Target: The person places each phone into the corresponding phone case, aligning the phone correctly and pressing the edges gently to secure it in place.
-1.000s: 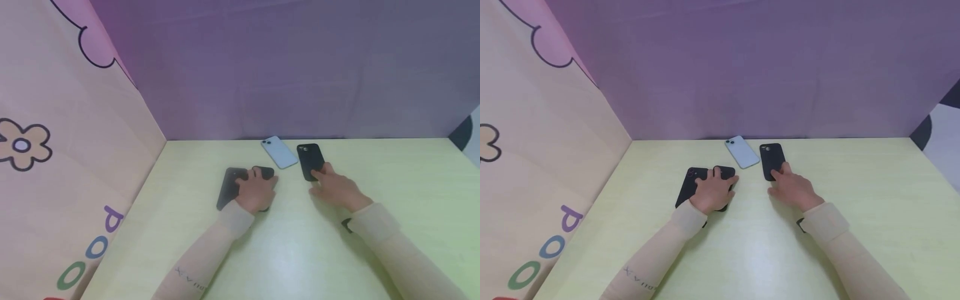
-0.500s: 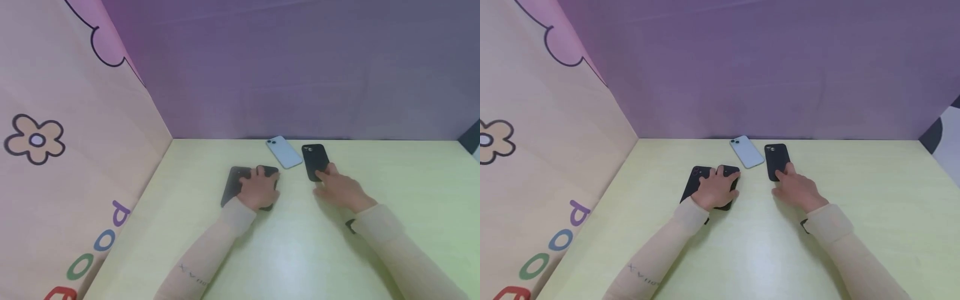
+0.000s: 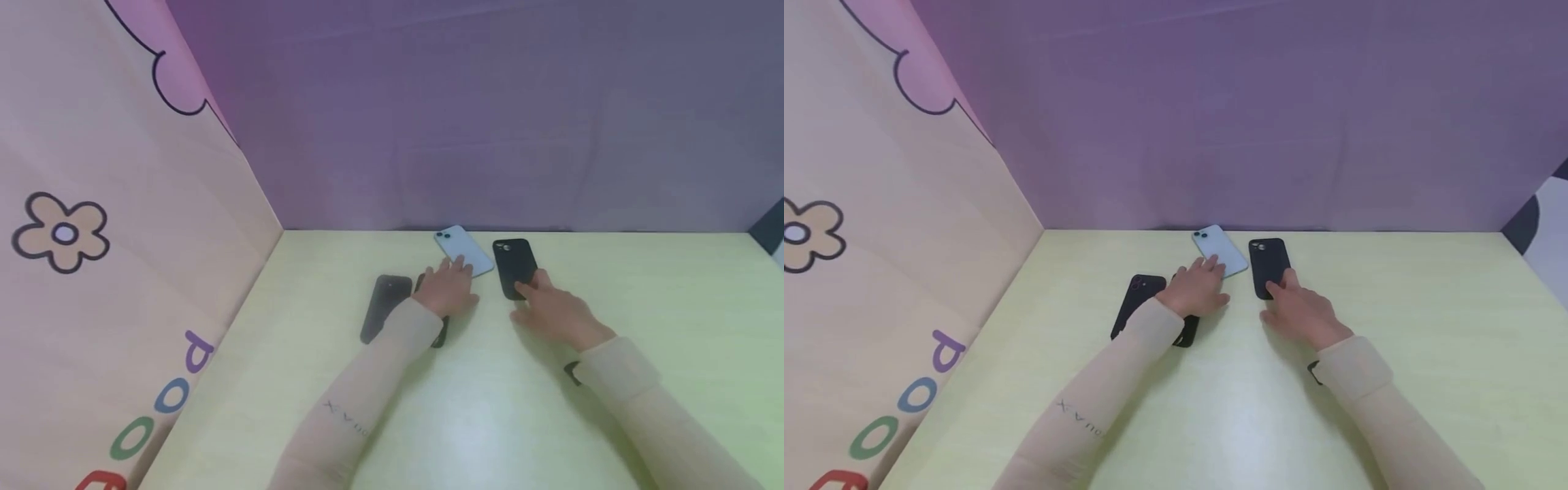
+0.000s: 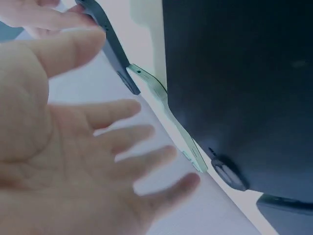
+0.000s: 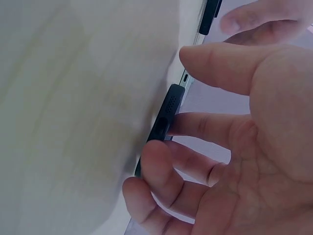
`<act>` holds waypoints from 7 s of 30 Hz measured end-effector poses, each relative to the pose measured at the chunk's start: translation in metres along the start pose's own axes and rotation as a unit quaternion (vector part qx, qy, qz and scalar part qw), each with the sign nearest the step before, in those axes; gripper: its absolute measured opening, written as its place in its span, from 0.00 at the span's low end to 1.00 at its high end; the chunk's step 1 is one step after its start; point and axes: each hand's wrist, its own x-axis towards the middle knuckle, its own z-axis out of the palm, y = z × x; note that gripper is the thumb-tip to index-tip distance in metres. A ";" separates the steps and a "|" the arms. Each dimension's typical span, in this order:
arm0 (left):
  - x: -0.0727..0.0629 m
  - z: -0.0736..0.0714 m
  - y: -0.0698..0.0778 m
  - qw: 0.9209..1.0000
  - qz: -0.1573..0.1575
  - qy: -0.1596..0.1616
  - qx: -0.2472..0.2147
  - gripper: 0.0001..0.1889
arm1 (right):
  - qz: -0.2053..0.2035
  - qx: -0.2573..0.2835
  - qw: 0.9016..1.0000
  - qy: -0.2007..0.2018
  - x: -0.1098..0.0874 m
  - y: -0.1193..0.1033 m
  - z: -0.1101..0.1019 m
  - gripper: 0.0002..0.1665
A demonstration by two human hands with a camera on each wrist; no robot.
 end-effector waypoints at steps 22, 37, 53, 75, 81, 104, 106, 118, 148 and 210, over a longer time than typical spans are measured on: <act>-0.010 0.010 0.020 0.998 0.046 -0.047 0.000 0.41 | 0.017 -0.004 1.000 0.000 -0.001 0.006 -0.007 0.37; -0.037 0.001 0.017 0.986 0.133 -0.090 -0.049 0.31 | 0.015 0.016 1.000 0.006 0.001 0.013 -0.008 0.33; -0.032 0.009 0.030 0.993 0.117 0.015 -0.008 0.12 | 0.022 0.022 0.999 0.033 0.001 0.008 -0.003 0.32; -0.037 0.026 0.054 0.997 -0.020 0.069 0.029 0.39 | 0.015 -0.001 0.999 0.045 -0.002 0.011 -0.007 0.29; -0.037 0.023 0.052 0.997 -0.047 0.053 -0.034 0.46 | 0.015 -0.026 0.999 0.043 -0.002 0.009 -0.010 0.24; -0.034 0.017 0.047 0.983 -0.096 0.040 -0.154 0.58 | 0.014 -0.088 0.995 0.043 -0.004 0.006 -0.010 0.29; -0.034 0.016 0.046 0.981 -0.093 0.031 -0.166 0.57 | 0.017 -0.088 0.995 0.042 -0.004 0.007 -0.010 0.31; -0.033 0.016 0.040 0.974 -0.100 0.006 -0.204 0.52 | 0.018 -0.079 0.996 0.034 -0.004 0.005 -0.014 0.31; -0.026 0.020 0.032 0.969 -0.118 0.009 -0.215 0.39 | 0.052 -0.046 0.997 0.019 0.000 0.007 -0.006 0.40; -0.004 0.018 0.009 0.649 -0.067 -0.009 -0.758 0.11 | 0.098 -0.022 0.995 0.021 0.004 0.014 -0.001 0.55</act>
